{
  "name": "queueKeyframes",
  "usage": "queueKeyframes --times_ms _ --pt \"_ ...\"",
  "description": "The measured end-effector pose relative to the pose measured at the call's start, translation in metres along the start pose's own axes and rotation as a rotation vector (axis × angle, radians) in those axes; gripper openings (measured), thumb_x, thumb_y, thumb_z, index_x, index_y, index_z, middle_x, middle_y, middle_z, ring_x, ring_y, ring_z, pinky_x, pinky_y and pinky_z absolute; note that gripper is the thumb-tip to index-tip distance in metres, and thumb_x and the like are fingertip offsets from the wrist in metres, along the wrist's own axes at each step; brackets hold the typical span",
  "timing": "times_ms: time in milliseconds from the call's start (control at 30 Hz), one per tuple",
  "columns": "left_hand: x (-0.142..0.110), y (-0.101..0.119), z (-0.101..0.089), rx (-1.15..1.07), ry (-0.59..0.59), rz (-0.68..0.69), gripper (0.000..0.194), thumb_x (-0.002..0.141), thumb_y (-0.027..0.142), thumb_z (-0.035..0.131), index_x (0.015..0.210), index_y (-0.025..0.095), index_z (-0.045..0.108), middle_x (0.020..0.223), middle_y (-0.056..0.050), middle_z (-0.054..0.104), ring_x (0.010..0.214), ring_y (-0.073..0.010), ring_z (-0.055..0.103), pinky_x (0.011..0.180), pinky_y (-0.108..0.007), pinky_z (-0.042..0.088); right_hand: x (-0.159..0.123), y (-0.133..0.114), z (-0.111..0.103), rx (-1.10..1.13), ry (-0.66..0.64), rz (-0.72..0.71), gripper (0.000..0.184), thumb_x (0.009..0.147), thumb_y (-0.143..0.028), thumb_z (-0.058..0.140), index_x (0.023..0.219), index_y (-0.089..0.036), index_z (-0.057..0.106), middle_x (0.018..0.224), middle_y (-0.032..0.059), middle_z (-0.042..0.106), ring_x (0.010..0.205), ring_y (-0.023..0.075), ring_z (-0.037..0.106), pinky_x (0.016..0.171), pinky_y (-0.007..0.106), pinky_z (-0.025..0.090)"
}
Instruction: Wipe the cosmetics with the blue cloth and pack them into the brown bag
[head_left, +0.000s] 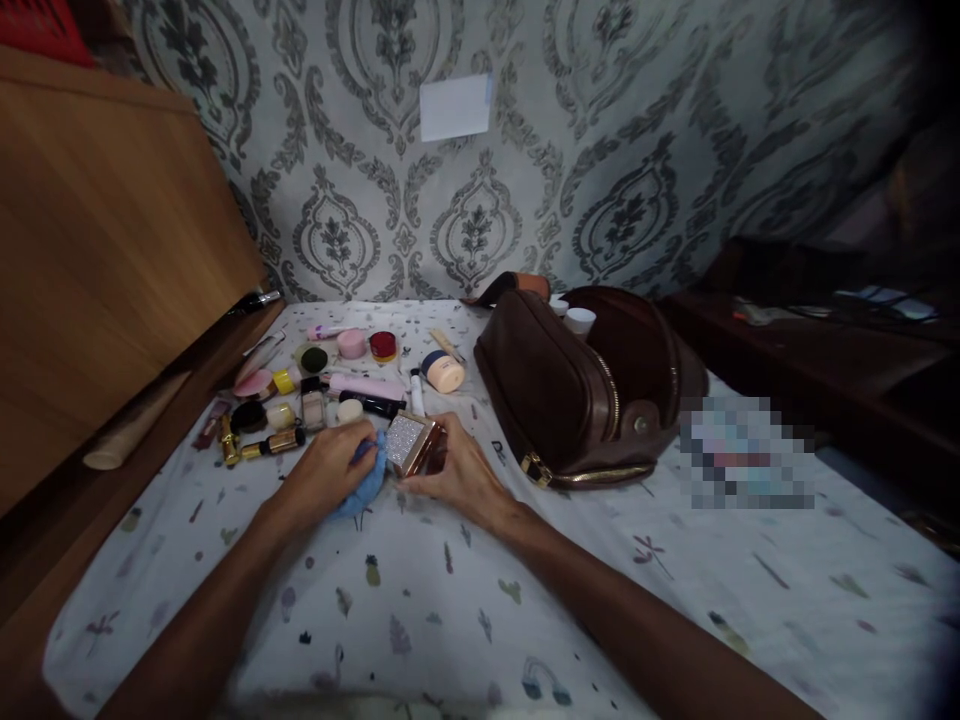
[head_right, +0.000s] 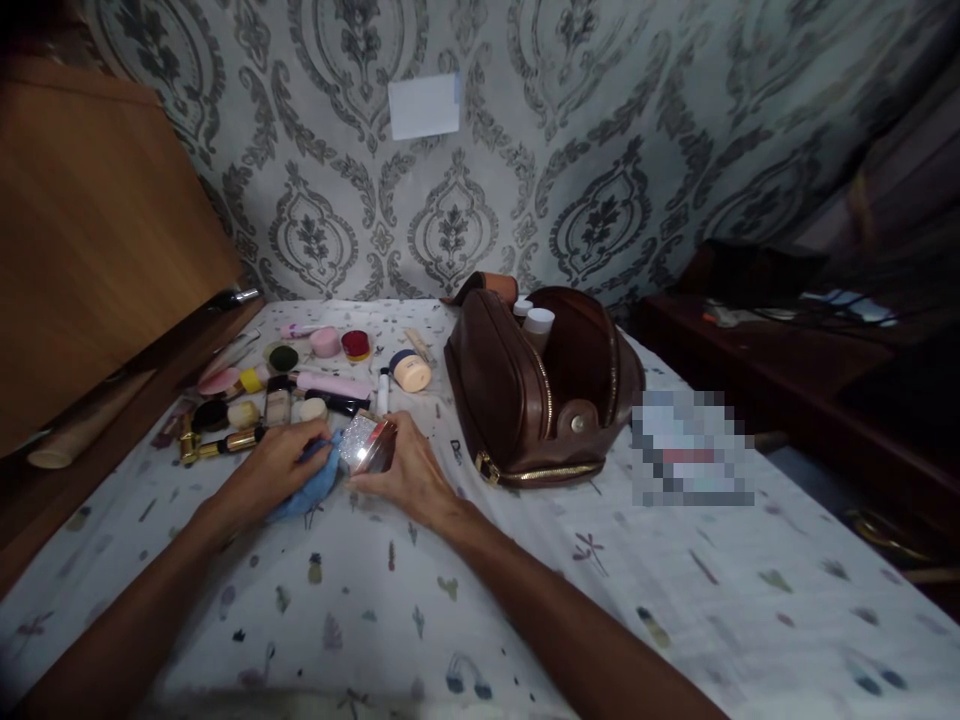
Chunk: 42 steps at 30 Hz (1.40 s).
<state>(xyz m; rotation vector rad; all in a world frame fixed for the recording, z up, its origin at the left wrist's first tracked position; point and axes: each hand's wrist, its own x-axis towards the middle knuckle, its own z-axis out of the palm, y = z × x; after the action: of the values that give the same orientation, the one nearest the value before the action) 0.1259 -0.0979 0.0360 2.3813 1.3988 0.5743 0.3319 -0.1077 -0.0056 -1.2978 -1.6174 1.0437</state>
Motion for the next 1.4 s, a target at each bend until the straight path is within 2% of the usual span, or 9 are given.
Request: queueKeyframes --times_ms 333,467,600,667,767,900,1067,1167,1400 --pt "-0.003 0.011 0.003 -0.139 -0.065 0.108 0.014 0.09 0.025 0.05 0.082 0.02 0.06 0.069 0.004 0.06 0.062 -0.0143 0.054 0.059 -0.025 0.037 0.0 0.009 0.001 -0.026 0.051 -0.056 0.079 0.053 -0.046 0.092 0.109 -0.021 0.042 0.101 0.0055 0.064 0.096 0.0271 0.064 0.083 0.041 0.051" --pt "-0.002 0.011 0.002 -0.155 -0.077 0.17 0.014 0.092 0.025 0.05 0.085 0.02 0.061 0.076 0.002 0.063 0.07 -0.015 0.058 0.064 -0.026 0.039 0.002 0.015 0.003 0.047 0.024 -0.092 0.093 0.055 -0.045 0.092 0.127 -0.021 0.039 0.106 0.0075 0.063 0.098 0.0276 0.064 0.085 0.042 0.052" --pt "-0.002 0.012 0.002 -0.164 -0.063 0.162 0.016 0.094 0.027 0.049 0.088 0.02 0.062 0.079 0.002 0.065 0.073 -0.016 0.06 0.066 -0.026 0.041 0.005 0.017 0.003 0.21 -0.036 -0.098 0.104 0.055 -0.044 0.092 0.139 -0.02 0.035 0.113 0.0104 0.062 0.097 0.0267 0.065 0.085 0.043 0.055" --pt "-0.002 0.013 0.002 -0.155 -0.045 0.158 0.017 0.095 0.028 0.049 0.088 0.021 0.062 0.079 0.001 0.065 0.073 -0.0166 0.06 0.066 -0.027 0.042 0.006 0.015 0.002 0.336 -0.081 -0.071 0.1 0.056 -0.044 0.091 0.137 -0.021 0.038 0.114 0.0096 0.062 0.097 0.0252 0.066 0.084 0.041 0.056" --pt "-0.002 0.014 0.001 -0.136 -0.015 0.164 0.018 0.096 0.029 0.048 0.09 0.021 0.063 0.082 -0.001 0.066 0.075 -0.0178 0.062 0.068 -0.028 0.044 0.006 0.011 -0.002 0.517 -0.13 -0.018 0.08 0.069 -0.051 0.082 0.133 -0.023 0.044 0.107 0.0061 0.063 0.092 0.0213 0.068 0.084 0.04 0.058" --pt "-0.003 0.013 0.003 -0.146 0.013 0.199 0.017 0.096 0.03 0.049 0.094 0.021 0.064 0.089 -0.003 0.068 0.082 -0.0191 0.064 0.073 -0.03 0.047 0.008 0.013 -0.004 0.624 -0.102 -0.018 0.061 0.078 -0.06 0.071 0.123 -0.025 0.049 0.096 0.0019 0.061 0.084 0.0187 0.069 0.08 0.04 0.061" --pt "-0.004 0.011 0.009 -0.153 0.068 0.225 0.017 0.096 0.03 0.051 0.102 0.021 0.065 0.097 -0.005 0.069 0.088 -0.0204 0.065 0.078 -0.031 0.05 0.009 0.014 -0.002 0.625 -0.033 -0.025 0.059 0.076 -0.06 0.073 0.115 -0.026 0.046 0.102 0.0021 0.06 0.089 0.019 0.068 0.083 0.041 0.062" --pt "-0.005 0.012 0.01 -0.15 0.124 0.216 0.016 0.096 0.031 0.052 0.102 0.022 0.064 0.093 -0.004 0.069 0.086 -0.0204 0.065 0.078 -0.032 0.052 0.007 0.01 -0.002 0.605 -0.007 -0.017 0.06 0.073 -0.061 0.075 0.111 -0.027 0.044 0.105 0.0027 0.061 0.091 0.0193 0.068 0.082 0.041 0.062" --pt "-0.003 0.004 0.009 -0.181 0.326 0.113 0.018 0.095 0.032 0.053 0.102 0.021 0.064 0.1 -0.006 0.07 0.09 -0.0201 0.066 0.072 -0.029 0.053 0.007 0.005 -0.004 0.61 -0.07 -0.012 0.073 0.065 -0.041 0.086 0.121 -0.026 0.042 0.098 0.0031 0.071 0.101 0.0228 0.071 0.097 0.045 0.055"
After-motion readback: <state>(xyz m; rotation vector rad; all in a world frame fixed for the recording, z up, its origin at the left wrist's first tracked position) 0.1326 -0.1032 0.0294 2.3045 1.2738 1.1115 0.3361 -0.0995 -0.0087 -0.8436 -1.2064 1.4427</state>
